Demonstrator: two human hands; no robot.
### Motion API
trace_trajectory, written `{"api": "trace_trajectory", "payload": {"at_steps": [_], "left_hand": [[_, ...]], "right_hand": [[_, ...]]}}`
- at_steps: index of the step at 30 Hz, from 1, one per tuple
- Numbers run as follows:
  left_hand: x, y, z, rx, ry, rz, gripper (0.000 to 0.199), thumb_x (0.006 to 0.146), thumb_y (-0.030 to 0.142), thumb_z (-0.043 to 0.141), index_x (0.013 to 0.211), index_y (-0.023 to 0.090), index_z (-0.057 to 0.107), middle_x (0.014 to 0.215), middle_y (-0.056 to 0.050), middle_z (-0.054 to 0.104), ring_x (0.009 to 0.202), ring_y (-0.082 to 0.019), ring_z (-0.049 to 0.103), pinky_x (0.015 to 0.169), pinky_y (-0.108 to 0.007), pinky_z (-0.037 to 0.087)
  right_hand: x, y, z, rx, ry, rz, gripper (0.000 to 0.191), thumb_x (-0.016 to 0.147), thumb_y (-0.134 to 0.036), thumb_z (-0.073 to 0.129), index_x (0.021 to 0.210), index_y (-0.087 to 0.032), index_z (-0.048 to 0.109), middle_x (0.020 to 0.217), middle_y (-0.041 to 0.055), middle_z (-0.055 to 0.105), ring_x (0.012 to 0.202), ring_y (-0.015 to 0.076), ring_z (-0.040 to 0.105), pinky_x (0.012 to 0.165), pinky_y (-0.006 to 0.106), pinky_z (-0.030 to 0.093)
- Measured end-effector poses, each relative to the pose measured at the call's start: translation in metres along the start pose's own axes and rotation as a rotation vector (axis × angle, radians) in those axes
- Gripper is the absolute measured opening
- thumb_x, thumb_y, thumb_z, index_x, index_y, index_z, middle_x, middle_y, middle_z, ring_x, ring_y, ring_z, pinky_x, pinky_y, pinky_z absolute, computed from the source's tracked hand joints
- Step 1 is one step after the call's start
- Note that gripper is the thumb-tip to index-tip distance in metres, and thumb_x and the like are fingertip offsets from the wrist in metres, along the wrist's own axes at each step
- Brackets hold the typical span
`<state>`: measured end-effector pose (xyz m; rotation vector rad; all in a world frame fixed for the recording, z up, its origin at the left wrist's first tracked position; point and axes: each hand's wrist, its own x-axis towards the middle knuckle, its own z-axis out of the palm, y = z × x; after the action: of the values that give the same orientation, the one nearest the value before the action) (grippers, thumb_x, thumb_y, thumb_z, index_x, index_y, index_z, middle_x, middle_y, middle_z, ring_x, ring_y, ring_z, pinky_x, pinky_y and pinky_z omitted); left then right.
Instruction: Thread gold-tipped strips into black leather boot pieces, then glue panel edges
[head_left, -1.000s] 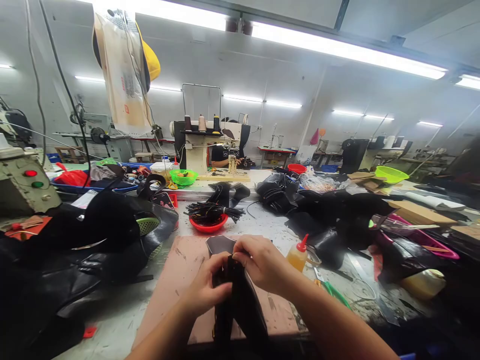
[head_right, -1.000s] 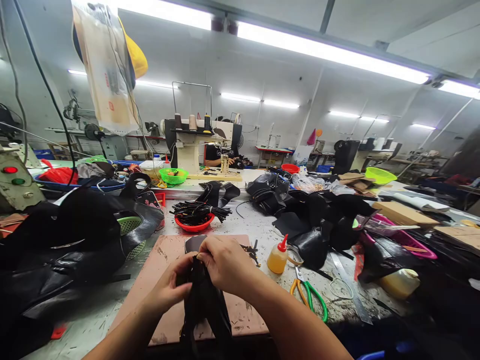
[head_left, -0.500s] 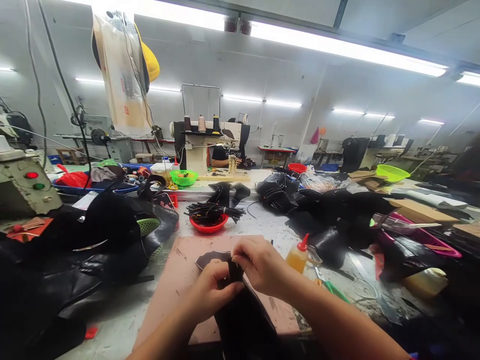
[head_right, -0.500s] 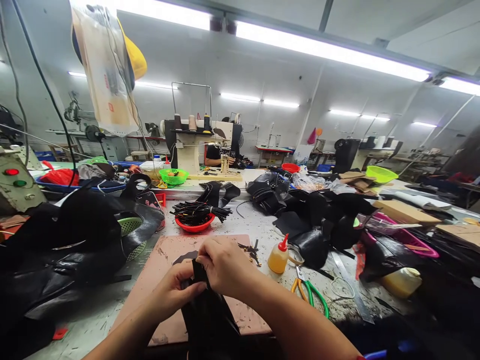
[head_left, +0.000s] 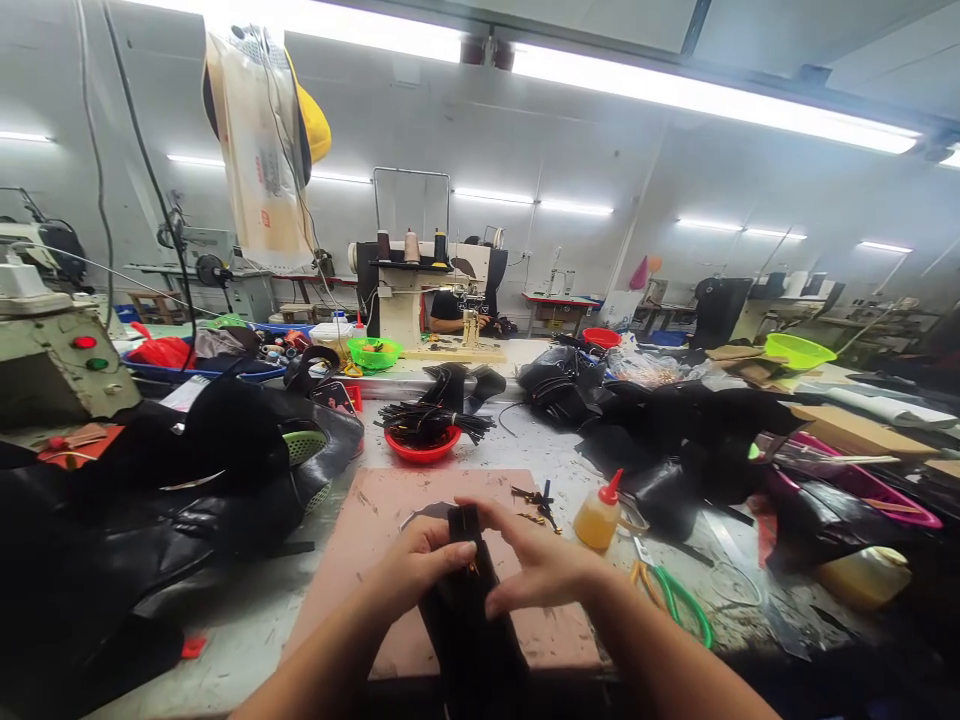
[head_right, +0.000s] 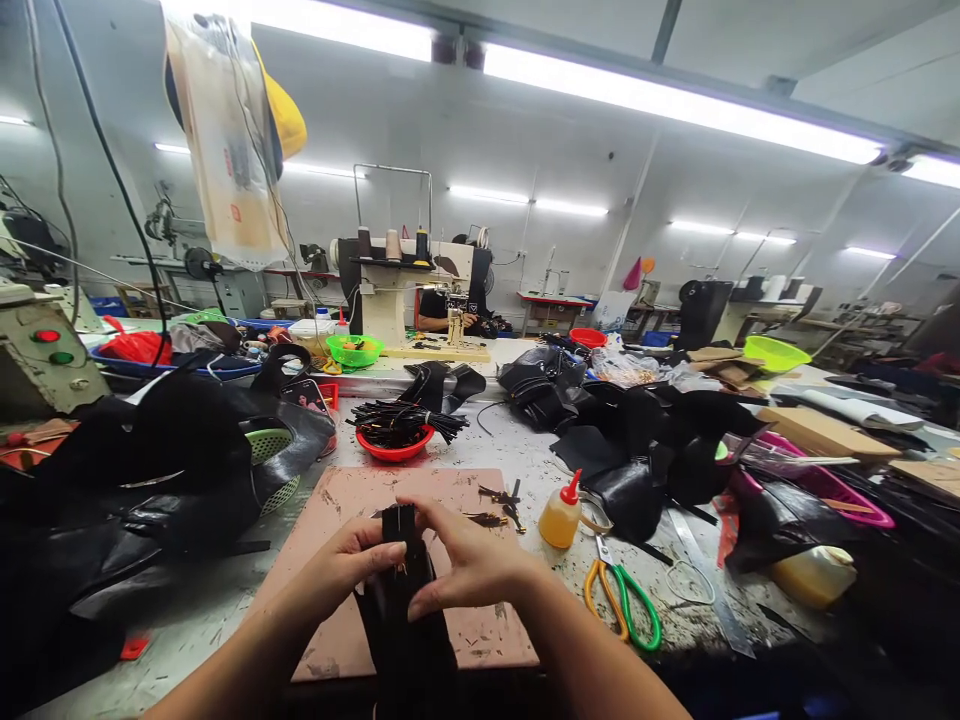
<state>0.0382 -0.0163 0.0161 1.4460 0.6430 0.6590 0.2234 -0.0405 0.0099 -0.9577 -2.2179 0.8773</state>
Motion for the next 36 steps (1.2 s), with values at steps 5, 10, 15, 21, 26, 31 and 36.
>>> {"api": "trace_trajectory", "payload": {"at_steps": [5, 10, 15, 21, 26, 31, 36], "left_hand": [[0.002, -0.002, -0.009, 0.038, 0.162, -0.027, 0.033, 0.06, 0.046, 0.065, 0.063, 0.014, 0.064, 0.062, -0.002, 0.059, 0.063, -0.016, 0.048, 0.063, -0.027, 0.037], [0.005, -0.003, -0.013, 0.075, 0.206, -0.045, 0.031, 0.058, 0.043, 0.065, 0.054, 0.015, 0.056, 0.051, 0.003, 0.049, 0.053, -0.012, 0.039, 0.054, -0.024, 0.031], [0.01, -0.011, -0.009, 0.046, 0.292, -0.039, 0.038, 0.058, 0.05, 0.062, 0.049, 0.016, 0.049, 0.044, 0.004, 0.042, 0.045, -0.009, 0.033, 0.046, -0.022, 0.025], [0.02, -0.029, -0.011, 0.008, 0.411, 0.007, 0.038, 0.056, 0.048, 0.064, 0.046, 0.016, 0.048, 0.044, 0.004, 0.041, 0.044, -0.009, 0.033, 0.043, -0.022, 0.024], [0.034, -0.04, -0.039, -0.023, 0.64, 0.059, 0.039, 0.06, 0.047, 0.063, 0.044, 0.017, 0.044, 0.039, 0.006, 0.039, 0.038, -0.008, 0.032, 0.039, -0.022, 0.021], [0.042, -0.045, -0.059, -0.084, 0.808, 0.11, 0.039, 0.06, 0.046, 0.067, 0.046, 0.018, 0.044, 0.039, 0.006, 0.041, 0.039, -0.009, 0.038, 0.039, -0.022, 0.026], [0.027, -0.037, -0.052, -0.177, 0.899, 0.195, 0.046, 0.065, 0.061, 0.059, 0.065, 0.015, 0.055, 0.055, 0.001, 0.057, 0.051, -0.014, 0.053, 0.048, -0.023, 0.041]], "right_hand": [[0.006, 0.007, 0.043, -0.33, 0.525, -0.075, 0.067, 0.064, -0.009, 0.058, 0.127, -0.021, 0.038, 0.089, 0.0042, 0.058, 0.079, 0.019, 0.056, 0.071, 0.034, 0.05], [0.007, 0.009, 0.053, -0.663, 0.724, -0.468, 0.041, 0.079, -0.005, 0.043, 0.115, -0.021, 0.055, 0.085, 0.0062, 0.06, 0.079, 0.0182, 0.055, 0.07, 0.033, 0.046], [0.013, 0.005, 0.051, -0.779, 0.725, -0.502, 0.025, 0.084, -0.008, 0.039, 0.088, -0.014, 0.062, 0.062, 0.0041, 0.058, 0.06, 0.0162, 0.048, 0.056, 0.03, 0.039], [0.008, -0.007, 0.047, -0.751, 0.531, -0.54, 0.024, 0.08, -0.006, 0.039, 0.07, -0.014, 0.059, 0.056, 0.0037, 0.054, 0.055, 0.0152, 0.042, 0.052, 0.029, 0.037], [-0.005, -0.023, 0.062, -0.66, 0.319, -0.664, 0.025, 0.082, -0.01, 0.039, 0.067, -0.015, 0.058, 0.052, 0.0008, 0.048, 0.049, 0.0132, 0.039, 0.047, 0.028, 0.031], [-0.016, -0.024, 0.067, -0.633, 0.301, -0.653, 0.021, 0.085, -0.012, 0.042, 0.072, -0.013, 0.059, 0.053, 0.0009, 0.052, 0.049, 0.0123, 0.043, 0.046, 0.026, 0.035], [-0.032, -0.004, 0.047, -0.675, 0.666, -0.351, 0.015, 0.085, -0.009, 0.043, 0.089, -0.015, 0.057, 0.061, 0.0031, 0.061, 0.052, 0.0141, 0.053, 0.048, 0.026, 0.042]]}}
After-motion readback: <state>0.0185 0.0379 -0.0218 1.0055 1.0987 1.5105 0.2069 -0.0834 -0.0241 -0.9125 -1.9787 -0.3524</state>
